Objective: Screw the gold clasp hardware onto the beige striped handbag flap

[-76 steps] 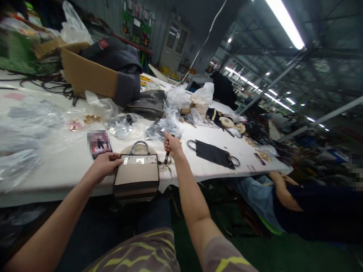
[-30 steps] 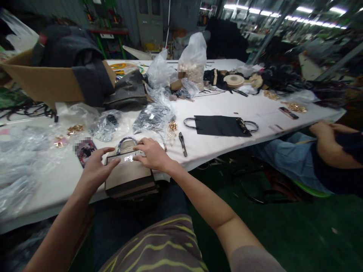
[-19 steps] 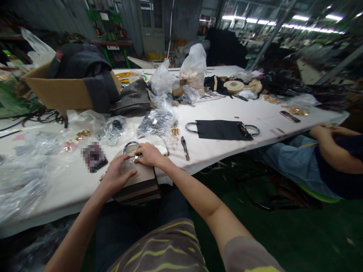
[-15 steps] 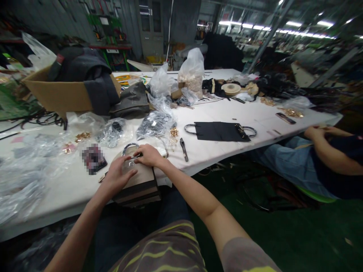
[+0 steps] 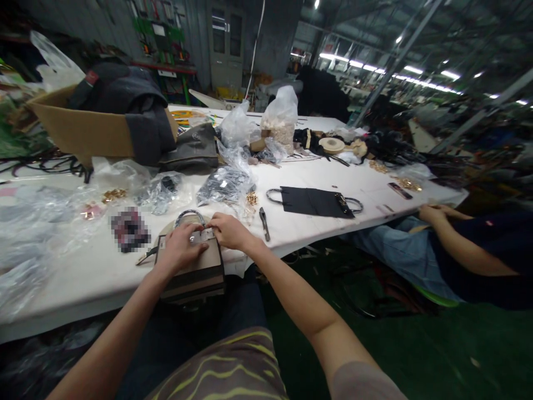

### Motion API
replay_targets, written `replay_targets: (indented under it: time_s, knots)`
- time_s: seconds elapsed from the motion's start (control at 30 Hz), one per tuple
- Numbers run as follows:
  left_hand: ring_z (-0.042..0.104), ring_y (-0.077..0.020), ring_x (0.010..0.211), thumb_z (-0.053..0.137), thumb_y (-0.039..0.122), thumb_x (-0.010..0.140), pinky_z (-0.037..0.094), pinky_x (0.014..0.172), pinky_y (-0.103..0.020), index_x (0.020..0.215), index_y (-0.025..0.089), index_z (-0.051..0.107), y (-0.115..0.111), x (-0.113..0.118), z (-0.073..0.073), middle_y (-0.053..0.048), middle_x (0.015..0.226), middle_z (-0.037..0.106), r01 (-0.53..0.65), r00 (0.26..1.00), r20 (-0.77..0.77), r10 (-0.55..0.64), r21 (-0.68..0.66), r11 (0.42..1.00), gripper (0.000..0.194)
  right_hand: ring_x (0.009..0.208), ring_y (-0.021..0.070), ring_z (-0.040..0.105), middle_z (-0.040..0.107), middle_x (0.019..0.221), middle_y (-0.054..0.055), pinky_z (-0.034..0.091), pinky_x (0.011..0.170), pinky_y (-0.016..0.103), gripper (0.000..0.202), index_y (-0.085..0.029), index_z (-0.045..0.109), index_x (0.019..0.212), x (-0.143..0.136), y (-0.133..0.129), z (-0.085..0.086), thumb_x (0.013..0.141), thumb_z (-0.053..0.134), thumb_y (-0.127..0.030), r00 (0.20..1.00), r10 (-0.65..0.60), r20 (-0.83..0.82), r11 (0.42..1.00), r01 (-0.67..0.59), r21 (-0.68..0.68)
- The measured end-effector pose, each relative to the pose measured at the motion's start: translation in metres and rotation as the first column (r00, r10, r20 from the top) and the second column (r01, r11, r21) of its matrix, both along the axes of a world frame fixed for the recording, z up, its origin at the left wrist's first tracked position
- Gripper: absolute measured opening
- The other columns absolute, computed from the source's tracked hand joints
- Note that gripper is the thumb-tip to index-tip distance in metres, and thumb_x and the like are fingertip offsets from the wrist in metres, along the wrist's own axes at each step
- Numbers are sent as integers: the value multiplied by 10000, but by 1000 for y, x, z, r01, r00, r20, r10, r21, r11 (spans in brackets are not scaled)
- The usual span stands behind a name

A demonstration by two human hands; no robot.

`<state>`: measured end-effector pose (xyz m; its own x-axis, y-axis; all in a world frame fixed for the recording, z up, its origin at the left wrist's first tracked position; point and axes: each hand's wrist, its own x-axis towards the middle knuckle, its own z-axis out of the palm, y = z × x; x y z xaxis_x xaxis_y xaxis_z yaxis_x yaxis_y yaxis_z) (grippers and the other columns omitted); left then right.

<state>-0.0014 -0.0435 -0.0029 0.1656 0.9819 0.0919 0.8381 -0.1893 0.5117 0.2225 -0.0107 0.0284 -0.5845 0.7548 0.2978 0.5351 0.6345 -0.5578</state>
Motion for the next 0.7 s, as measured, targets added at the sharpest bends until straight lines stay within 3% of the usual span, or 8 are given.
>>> replay_targets:
  time_s: [0.13,0.3,0.5,0.7]
  knots:
    - [668,-402,1363,856,372,867,499,1203,-571,1262,222,754,4,-2,-2,-157,1362,750,41,998,42,-41,10,999,434,1068,240,686,731,1172,111,562,932,343,218,-161,831,1234,-8,-4,-3,1020,794,-180,978,57,201,995,-72,68]
    - [631,-389,1401,840,300,872,480,1237,-562,1309,235,721,0,-4,-1,-150,1409,727,79,993,85,-80,5,997,458,1041,266,694,724,1164,133,581,893,377,138,-169,830,1165,-13,0,-4,1031,803,-193,947,53,316,989,-93,113]
    - [591,-395,1475,824,263,867,434,1292,-581,1381,263,705,-3,-5,-4,-139,1488,694,112,989,102,-109,-25,993,527,1095,268,696,724,1221,145,602,920,376,164,-155,799,1226,-10,-2,-10,1069,754,-167,938,48,344,986,-100,134]
    - [601,-396,1451,830,256,852,434,1290,-584,1360,264,740,0,-4,-11,-135,1455,706,106,986,132,-106,8,994,516,1123,269,676,714,1197,141,604,989,398,148,-147,763,1229,-4,-2,-27,1087,723,-142,974,56,220,983,-92,157]
